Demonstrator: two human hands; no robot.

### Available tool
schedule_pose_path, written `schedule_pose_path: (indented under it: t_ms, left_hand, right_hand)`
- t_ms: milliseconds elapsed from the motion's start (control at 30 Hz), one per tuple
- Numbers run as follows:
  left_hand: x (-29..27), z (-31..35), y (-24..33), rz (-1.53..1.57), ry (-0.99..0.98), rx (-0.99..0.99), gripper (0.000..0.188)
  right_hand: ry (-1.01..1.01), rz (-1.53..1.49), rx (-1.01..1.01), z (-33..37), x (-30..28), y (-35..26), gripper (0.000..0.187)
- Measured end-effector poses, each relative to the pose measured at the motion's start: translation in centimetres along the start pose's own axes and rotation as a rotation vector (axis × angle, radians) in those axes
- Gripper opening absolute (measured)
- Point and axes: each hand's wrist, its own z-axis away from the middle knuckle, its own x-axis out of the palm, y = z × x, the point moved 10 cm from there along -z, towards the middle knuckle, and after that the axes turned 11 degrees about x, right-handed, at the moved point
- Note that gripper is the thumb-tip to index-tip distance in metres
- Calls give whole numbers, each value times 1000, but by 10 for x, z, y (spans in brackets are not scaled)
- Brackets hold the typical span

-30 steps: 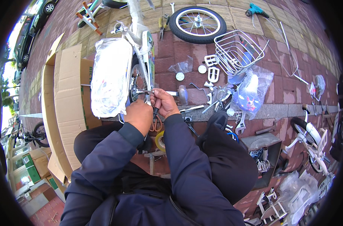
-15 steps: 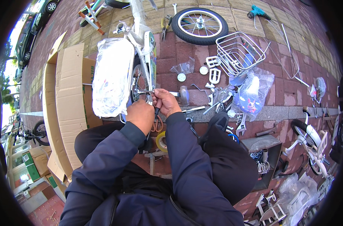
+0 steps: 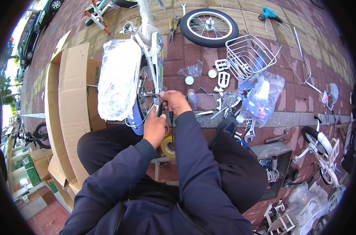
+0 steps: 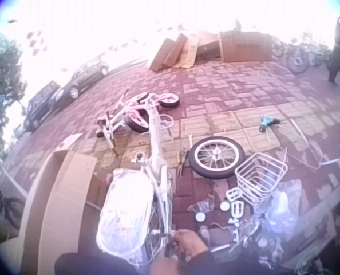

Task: The person assembles a bicycle by attaching a rear fender to the frame. They use a wrench to tighten bolts and secure the fender in place.

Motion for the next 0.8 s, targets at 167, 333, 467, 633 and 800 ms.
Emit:
schedule_pose_path:
  t_ms: [167,333,467,633,800]
  left_hand:
    - [18,-28,-26,191,59,-7,49]
    - [16,-43,-17,611,209,123,44]
    - [16,-54,-39,553,280,79,40]
    - [19,-58,-50,648,295,-6,37]
    - [-11,-51,-14,340,421,97,20]
  right_hand:
    - [156,368,-4,5,-1,-26,20]
    - [287,769,-260,12,13,-54,18]
    - [256,510,-117,16,9,-42,15]
    - [264,622,-198,32,23,-52,13]
    - [309,874,-290,41,29,-65,17]
